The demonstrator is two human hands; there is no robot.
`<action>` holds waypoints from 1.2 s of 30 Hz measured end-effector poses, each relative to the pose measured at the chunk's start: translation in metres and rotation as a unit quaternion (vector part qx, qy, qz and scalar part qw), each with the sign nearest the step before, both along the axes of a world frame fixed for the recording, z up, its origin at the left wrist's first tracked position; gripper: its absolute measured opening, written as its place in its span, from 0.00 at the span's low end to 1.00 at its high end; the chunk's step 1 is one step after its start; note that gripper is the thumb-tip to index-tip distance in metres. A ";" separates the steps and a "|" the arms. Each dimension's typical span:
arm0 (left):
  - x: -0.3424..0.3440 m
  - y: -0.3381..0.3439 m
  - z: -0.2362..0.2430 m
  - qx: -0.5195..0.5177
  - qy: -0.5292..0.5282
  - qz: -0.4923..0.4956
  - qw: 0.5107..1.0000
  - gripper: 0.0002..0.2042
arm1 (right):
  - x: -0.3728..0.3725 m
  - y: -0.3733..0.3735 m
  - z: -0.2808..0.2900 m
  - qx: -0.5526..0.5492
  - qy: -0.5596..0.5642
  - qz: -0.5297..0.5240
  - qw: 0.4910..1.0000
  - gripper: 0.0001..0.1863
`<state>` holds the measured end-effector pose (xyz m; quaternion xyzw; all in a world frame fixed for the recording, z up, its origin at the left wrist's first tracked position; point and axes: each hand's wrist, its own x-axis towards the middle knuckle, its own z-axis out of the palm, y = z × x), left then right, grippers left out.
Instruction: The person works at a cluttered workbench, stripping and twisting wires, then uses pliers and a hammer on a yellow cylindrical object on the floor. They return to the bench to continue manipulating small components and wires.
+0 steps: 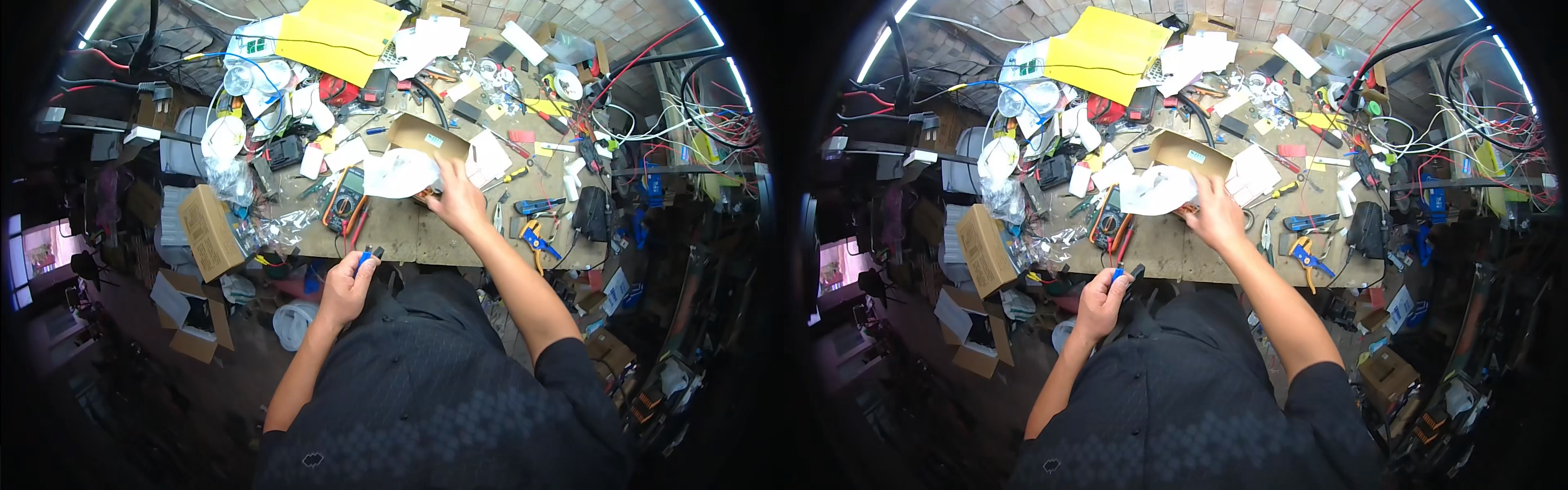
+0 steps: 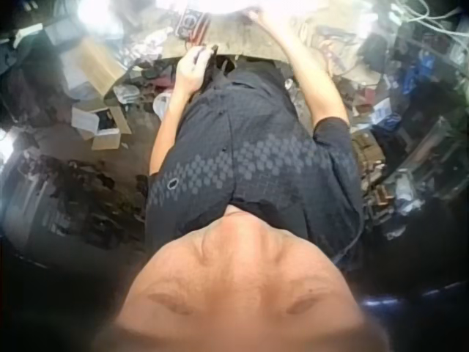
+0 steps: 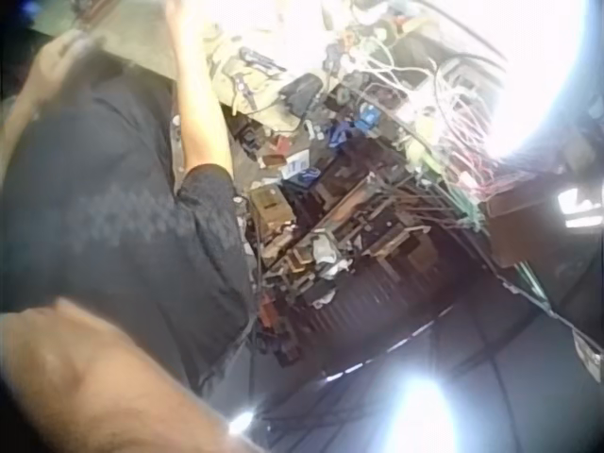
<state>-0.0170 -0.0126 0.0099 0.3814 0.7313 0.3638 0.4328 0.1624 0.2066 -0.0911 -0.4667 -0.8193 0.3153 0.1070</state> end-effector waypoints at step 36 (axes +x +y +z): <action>0.013 0.021 -0.025 -0.006 -0.040 -0.018 0.999 0.10 | 0.166 0.122 -0.095 0.062 0.145 -0.332 0.930 0.26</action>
